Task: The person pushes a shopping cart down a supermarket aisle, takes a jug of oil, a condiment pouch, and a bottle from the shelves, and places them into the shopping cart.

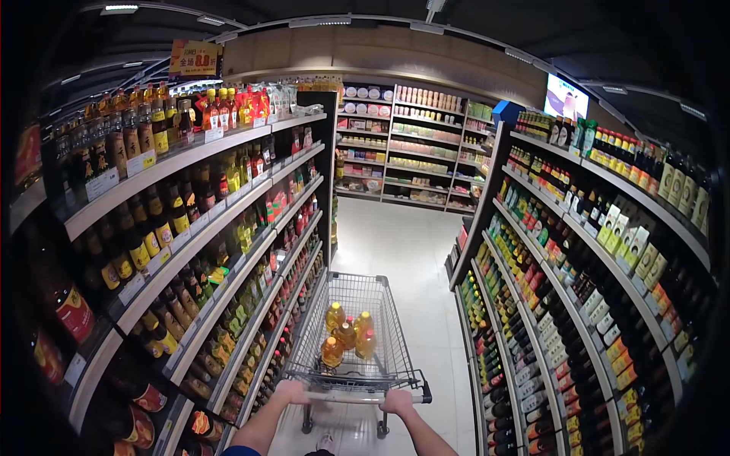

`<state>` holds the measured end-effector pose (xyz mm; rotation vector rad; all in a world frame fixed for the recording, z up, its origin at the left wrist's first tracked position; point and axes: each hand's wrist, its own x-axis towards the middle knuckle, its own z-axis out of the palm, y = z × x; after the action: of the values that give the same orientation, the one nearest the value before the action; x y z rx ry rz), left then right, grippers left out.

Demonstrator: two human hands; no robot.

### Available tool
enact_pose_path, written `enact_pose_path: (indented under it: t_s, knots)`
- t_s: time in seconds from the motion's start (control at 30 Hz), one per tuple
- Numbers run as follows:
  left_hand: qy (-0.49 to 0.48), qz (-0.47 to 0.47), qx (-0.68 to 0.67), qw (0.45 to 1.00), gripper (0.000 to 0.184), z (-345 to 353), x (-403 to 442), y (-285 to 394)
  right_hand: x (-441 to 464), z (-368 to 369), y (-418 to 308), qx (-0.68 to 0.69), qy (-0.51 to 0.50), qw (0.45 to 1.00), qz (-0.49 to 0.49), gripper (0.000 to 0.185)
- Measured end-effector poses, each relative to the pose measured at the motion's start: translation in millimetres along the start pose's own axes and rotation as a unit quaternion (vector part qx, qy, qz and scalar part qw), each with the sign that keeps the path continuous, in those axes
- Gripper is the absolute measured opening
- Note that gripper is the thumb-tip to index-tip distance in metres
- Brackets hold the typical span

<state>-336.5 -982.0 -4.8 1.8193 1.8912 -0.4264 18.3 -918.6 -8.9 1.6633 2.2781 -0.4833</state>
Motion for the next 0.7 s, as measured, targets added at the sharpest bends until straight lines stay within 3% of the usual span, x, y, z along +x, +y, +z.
enact_pose_path:
  t_s: [0.57,0.7]
  knots:
    - [0.032,0.018,-0.031,0.999,0.047,80.3,-142.2,-5.1,-135.6,66.5,-43.9,-0.030,-0.015,0.999,0.033,0.041]
    - [0.087,0.056,-0.042,0.994,0.046,100.4,-177.8,-21.4,-170.7,82.7,-68.2,-0.036,-0.004,0.998,0.047,0.042]
